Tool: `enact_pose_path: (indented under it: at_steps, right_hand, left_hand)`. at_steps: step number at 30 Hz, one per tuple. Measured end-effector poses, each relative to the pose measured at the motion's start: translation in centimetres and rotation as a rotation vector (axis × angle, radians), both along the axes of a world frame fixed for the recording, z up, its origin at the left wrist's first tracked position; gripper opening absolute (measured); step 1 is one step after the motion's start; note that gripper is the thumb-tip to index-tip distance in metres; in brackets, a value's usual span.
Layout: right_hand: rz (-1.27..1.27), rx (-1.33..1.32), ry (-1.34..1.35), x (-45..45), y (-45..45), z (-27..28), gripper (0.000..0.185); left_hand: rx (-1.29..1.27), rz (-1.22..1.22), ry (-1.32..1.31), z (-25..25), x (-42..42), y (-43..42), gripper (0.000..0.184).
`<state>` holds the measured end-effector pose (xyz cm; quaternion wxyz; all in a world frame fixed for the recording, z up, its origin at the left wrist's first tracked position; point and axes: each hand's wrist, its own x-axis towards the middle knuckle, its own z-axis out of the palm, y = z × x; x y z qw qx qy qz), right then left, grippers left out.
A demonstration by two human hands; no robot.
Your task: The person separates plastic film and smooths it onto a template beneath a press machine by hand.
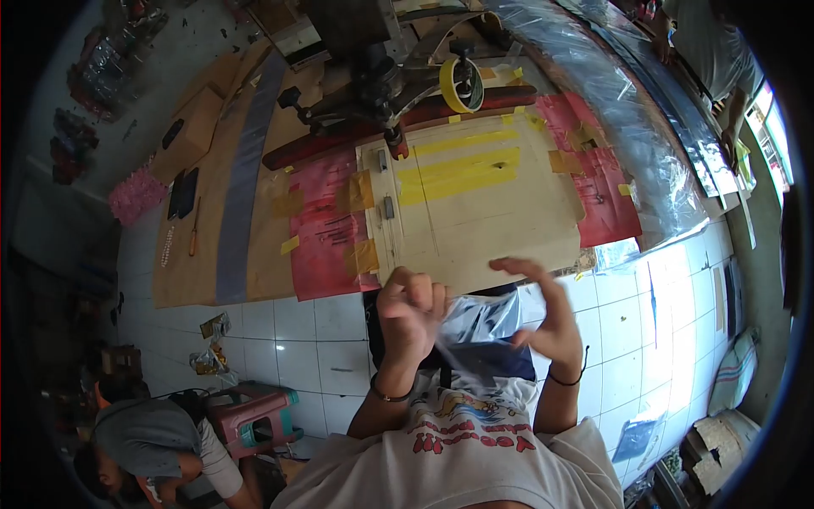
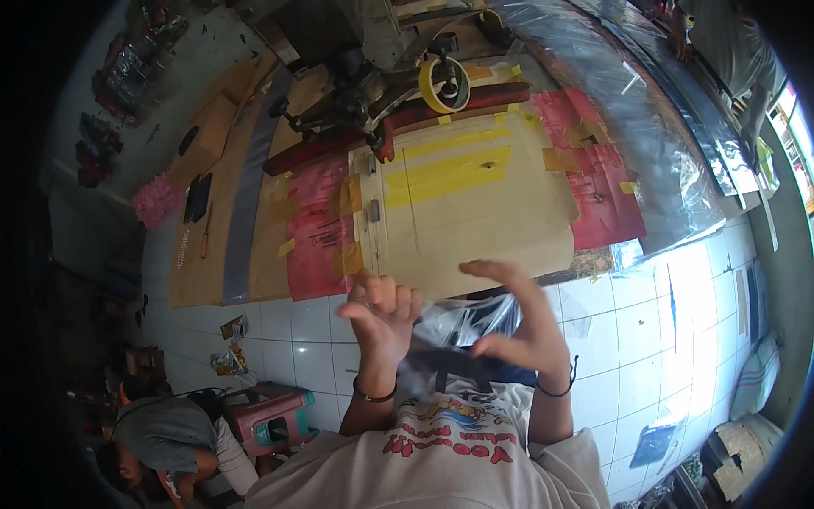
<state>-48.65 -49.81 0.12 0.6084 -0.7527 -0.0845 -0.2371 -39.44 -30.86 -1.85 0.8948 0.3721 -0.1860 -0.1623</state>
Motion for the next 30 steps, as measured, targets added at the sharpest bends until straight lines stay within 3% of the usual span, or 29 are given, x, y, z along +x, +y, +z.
enact_pose_path:
  at_steps: [1, 5, 7, 10, 12, 13, 16, 17, 18, 20, 22, 23, 26, 27, 29, 30]
  right_hand:
    - [0.168, -0.051, 0.158, -0.7, -0.1, -0.4, 0.096]
    - [0.254, -0.282, 0.375, -2.9, 2.9, -4.2, 0.056]
    - [0.264, -0.289, 0.489, -3.7, 2.6, -8.8, 0.035]
    - [0.149, -0.391, 0.760, -5.2, -0.1, -14.2, 0.019]
    - [-0.122, -0.369, 0.607, -5.6, -1.3, -13.3, 0.015]
    - [-0.220, -0.416, 0.600, -5.0, -1.2, -10.5, 0.012]
    - [0.015, -0.478, 0.446, -4.4, -1.5, -7.3, 0.050]
    - [0.166, -0.404, 0.478, -4.1, -0.9, -8.3, 0.069]
    - [0.205, -0.529, 0.447, -4.1, 0.0, -11.2, 0.071]
    - [0.443, -0.430, 0.772, -2.2, 3.0, -12.2, 0.057]
    - [0.258, -0.551, 0.734, -1.0, 5.3, -16.4, 0.034]
    - [0.013, -0.469, 0.587, -0.2, 6.6, -17.3, 0.017]
    - [-0.429, -0.404, 0.200, 3.1, 6.8, -17.4, 0.017]
    - [-0.420, -0.433, 0.317, 3.3, 6.8, -18.3, 0.018]
    - [-0.401, -0.487, 0.530, 4.2, 5.9, -20.0, 0.020]
    - [-0.190, -0.671, 0.684, 3.0, 5.1, -20.1, 0.026]
  left_hand:
    - [-0.070, -0.058, 0.014, 0.1, 0.6, 0.5, 0.070]
    - [-0.633, -0.286, -0.094, 1.8, 3.6, 3.2, 0.062]
    - [-0.919, -0.314, -0.137, 5.7, 4.9, 4.8, 0.047]
    - [-1.211, -0.397, -0.186, 10.8, 5.7, 7.0, 0.031]
    - [-1.297, -0.433, -0.233, 13.6, 5.6, 8.3, 0.021]
    - [-1.281, -0.450, -0.306, 14.7, 5.5, 8.9, 0.018]
    - [-1.213, -0.436, -0.486, 17.1, 5.2, 10.9, 0.016]
    - [-1.182, -0.393, -0.537, 17.7, 5.4, 11.9, 0.016]
    - [-1.151, -0.348, -0.589, 18.3, 5.3, 12.4, 0.017]
    - [-1.022, -0.268, -0.692, 19.3, 5.3, 12.6, 0.025]
    - [-0.840, -0.091, -0.830, 19.4, 5.7, 13.1, 0.035]
    - [-0.723, 0.044, -0.917, 19.2, 6.2, 13.8, 0.041]
    - [-0.487, 0.507, -0.952, 19.1, 7.3, 14.2, 0.060]
    - [-0.429, 0.667, -0.926, 19.0, 7.6, 14.2, 0.066]
    - [-0.232, 0.609, -0.954, 17.5, 8.5, 15.3, 0.064]
    - [-0.151, 0.615, -0.947, 16.2, 8.7, 15.3, 0.061]
